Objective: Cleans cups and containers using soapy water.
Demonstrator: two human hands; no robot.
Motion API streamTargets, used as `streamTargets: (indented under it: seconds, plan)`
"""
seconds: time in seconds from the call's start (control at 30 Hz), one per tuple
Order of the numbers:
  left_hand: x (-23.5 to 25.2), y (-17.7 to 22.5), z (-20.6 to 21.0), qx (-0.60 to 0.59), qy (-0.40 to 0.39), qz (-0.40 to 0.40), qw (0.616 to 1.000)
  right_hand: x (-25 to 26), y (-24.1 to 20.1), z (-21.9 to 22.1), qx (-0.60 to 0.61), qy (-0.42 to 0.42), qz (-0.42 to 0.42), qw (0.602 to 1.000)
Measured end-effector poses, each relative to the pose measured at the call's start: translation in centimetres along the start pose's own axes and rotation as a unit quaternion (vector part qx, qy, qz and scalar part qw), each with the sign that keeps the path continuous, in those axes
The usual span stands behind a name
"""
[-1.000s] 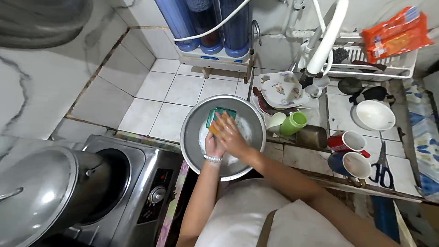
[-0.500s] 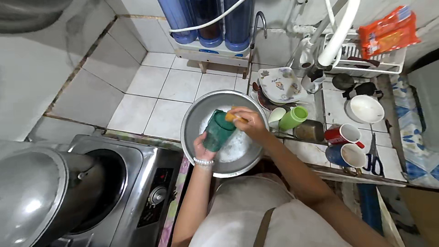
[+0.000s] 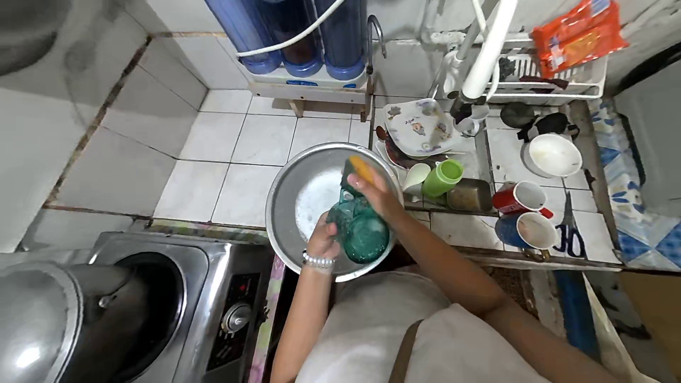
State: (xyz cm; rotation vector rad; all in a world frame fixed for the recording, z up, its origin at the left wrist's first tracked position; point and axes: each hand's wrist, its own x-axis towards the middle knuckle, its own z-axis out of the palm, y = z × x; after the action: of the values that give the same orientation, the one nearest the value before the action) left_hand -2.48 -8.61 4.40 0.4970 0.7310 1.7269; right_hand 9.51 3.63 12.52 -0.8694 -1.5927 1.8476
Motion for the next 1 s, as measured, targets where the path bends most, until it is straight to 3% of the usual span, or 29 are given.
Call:
streamTargets:
  seconds: [0.1,0.17,0.23,0.33,0.4,0.43,0.47,0.57,0.63,0.7,0.8,0.9,1.0]
  plan:
    - [0.8,1.2,1.8,0.172,0.102,0.007,0.98,0.7,-0.7,-2.0,-0.102,-0.098,0.024,0.99]
    - [1.3,2.0,3.5,0.353,0.182,-0.005,0.918,0.8,-0.6,-2.9,-0.229,-0.123,0.044,0.965]
    - [1.8,1.9,4.9,0.508,0.211,0.03,0.834,1.1,0.7,-3.0,-0.288,-0.101,0.047,0.951]
    - [2.5,-0.7,4.3,0.634,0.207,0.28,0.69,2.1,3.4,-2.9,-0.188,-0.026,0.074,0.979]
    - [3.7,-1.9,3.5,0.595,0.203,0.436,0.644,2.3,4.4,-2.5,-0.046,0.025,0.138,0.989]
    - [4.1,-2.0,3.3,0.563,0.202,0.457,0.658,2.3,4.9,-2.3,0.021,0.047,0.174,0.983]
    - [4.3,-2.1,3.3,0.532,0.201,0.436,0.698,2.3,5.0,-2.1,0.084,0.068,0.211,0.972]
    - [3.3,-1.7,4.8,0.44,0.198,0.189,0.855,2.1,4.2,-2.0,0.172,0.104,0.276,0.94]
    - [2.7,-1.8,5.3,0.344,0.22,0.062,0.911,2.1,3.9,-2.0,0.166,0.117,0.267,0.942]
    - [2.0,-2.1,4.7,0.224,0.249,-0.001,0.942,2.0,4.5,-1.8,0.159,0.109,0.199,0.961]
    - [1.3,-2.2,2.8,0.113,0.255,-0.036,0.959,1.9,5.0,-1.9,0.155,0.043,0.118,0.98]
    - [1.0,-1.3,2.0,0.257,0.237,-0.009,0.937,2.7,5.0,-2.5,0.019,-0.055,0.003,0.998]
    - [1.2,-0.2,2.4,0.468,0.221,-0.012,0.856,3.0,4.6,-1.4,-0.23,-0.091,-0.186,0.951]
